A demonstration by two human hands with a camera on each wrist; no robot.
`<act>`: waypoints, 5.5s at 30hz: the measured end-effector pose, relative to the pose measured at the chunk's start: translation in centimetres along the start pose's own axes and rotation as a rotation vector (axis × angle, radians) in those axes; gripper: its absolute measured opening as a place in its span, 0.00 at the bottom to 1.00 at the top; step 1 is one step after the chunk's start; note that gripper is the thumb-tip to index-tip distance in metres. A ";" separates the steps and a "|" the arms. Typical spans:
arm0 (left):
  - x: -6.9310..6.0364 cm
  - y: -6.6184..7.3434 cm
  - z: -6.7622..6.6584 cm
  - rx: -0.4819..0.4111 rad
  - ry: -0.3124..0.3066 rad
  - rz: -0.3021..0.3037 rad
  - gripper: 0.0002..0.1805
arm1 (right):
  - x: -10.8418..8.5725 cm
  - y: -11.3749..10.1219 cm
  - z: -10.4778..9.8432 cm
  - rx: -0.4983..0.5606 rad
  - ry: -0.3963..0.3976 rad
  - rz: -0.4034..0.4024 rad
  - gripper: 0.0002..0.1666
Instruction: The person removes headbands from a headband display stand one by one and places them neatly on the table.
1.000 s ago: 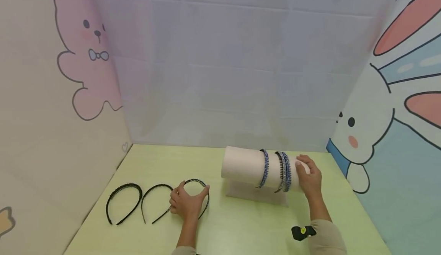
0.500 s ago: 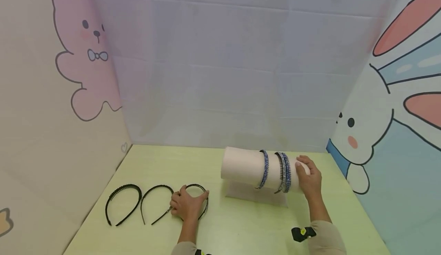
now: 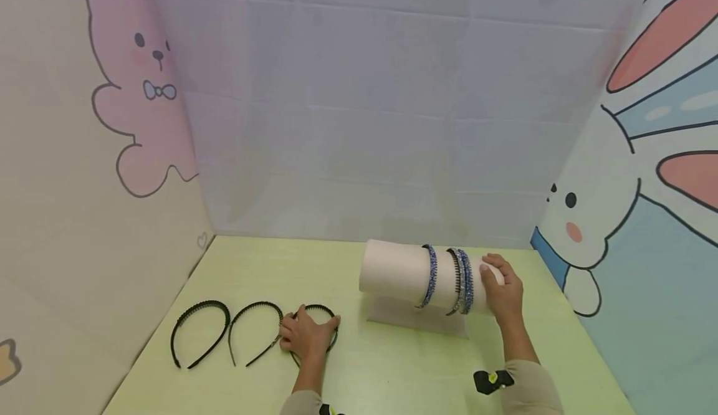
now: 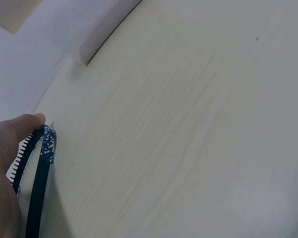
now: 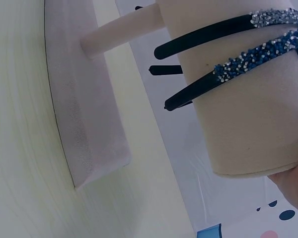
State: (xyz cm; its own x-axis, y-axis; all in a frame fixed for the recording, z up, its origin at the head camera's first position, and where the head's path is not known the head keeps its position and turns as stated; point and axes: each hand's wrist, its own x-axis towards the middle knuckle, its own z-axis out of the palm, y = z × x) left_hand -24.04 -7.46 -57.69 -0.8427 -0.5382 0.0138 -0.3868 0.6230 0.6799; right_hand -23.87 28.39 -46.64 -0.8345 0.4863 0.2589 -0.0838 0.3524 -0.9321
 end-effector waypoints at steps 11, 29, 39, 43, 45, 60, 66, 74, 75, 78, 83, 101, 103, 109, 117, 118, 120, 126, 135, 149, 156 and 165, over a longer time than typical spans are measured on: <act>-0.4 -0.2 -0.3 0.122 -0.097 0.065 0.61 | 0.0 0.1 0.0 0.009 -0.007 -0.006 0.15; -0.6 -1.4 -1.3 0.068 -0.046 0.123 0.57 | 0.0 0.6 0.4 0.039 0.001 -0.022 0.15; -1.6 -0.6 -2.5 -0.036 0.006 0.158 0.51 | 0.2 0.6 0.1 0.032 0.014 -0.043 0.14; -2.3 -0.4 -2.7 -0.095 0.016 0.206 0.47 | 0.2 0.6 0.2 0.022 0.017 -0.042 0.14; -2.8 -0.3 -2.8 -0.116 0.017 0.221 0.46 | 0.2 0.6 0.3 0.022 0.016 -0.037 0.14; -4.7 2.9 -3.8 -0.385 0.034 0.427 0.39 | 0.4 0.8 0.2 0.032 0.012 -0.029 0.15; -5.7 4.4 -3.7 -0.506 0.032 0.564 0.37 | 0.3 0.8 0.1 0.031 0.012 -0.042 0.14; -6.2 7.0 -4.1 -0.569 0.031 0.710 0.39 | 0.1 0.3 -0.1 0.065 0.001 -0.010 0.14; -6.3 7.3 -4.2 -0.573 0.025 0.717 0.39 | 0.0 0.1 -0.1 0.074 -0.003 -0.011 0.14; -6.4 8.2 -4.4 -0.590 -0.008 0.725 0.39 | -0.6 -1.4 0.0 0.084 -0.010 -0.035 0.14; -6.6 9.8 -4.8 -0.611 -0.054 0.734 0.40 | -0.7 -1.5 0.0 0.068 -0.009 -0.048 0.14; -7.2 14.7 -3.9 -0.640 -0.173 0.827 0.40 | 0.3 0.8 0.2 0.092 0.002 -0.028 0.15; -7.2 15.1 -3.7 -0.620 -0.186 0.841 0.40 | 0.3 0.8 0.2 0.086 0.001 -0.024 0.15; -6.8 16.2 -3.2 -0.489 -0.171 0.938 0.40 | 0.3 0.9 0.1 0.090 0.007 -0.045 0.14; -5.9 17.6 -3.2 -0.387 -0.187 1.049 0.39 | 0.3 0.9 0.1 0.099 0.008 -0.082 0.14; -5.8 17.8 -3.2 -0.374 -0.203 1.064 0.39 | 0.3 0.9 0.1 0.096 0.010 -0.082 0.13; -5.5 18.2 -3.3 -0.341 -0.234 1.099 0.39 | 0.3 0.9 0.1 0.097 0.014 -0.083 0.14; -4.5 19.5 -3.5 -0.234 -0.266 1.189 0.39 | 0.1 0.7 0.1 0.128 0.005 -0.061 0.13; -3.3 21.0 -2.9 -0.057 -0.297 1.237 0.39 | 0.0 0.6 0.1 0.139 0.003 -0.063 0.13; -0.8 23.4 -2.2 0.021 -0.671 1.158 0.35 | -0.1 -0.5 -0.1 0.129 0.001 -0.060 0.14; -0.3 23.1 -2.1 -0.069 -0.743 1.062 0.34 | 0.4 0.9 0.2 0.136 0.016 -0.081 0.13; -0.7 23.3 -1.8 0.160 -0.661 1.124 0.39 | -0.8 -1.9 -0.1 0.135 -0.013 -0.042 0.14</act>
State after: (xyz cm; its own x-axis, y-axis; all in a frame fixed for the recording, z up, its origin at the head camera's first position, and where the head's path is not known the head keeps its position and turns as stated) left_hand -31.80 6.40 -40.60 -0.7371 0.6648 0.1215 0.6407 0.6303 0.4385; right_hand -23.00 27.46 -45.08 -0.8354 0.4629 0.2963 -0.1911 0.2608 -0.9463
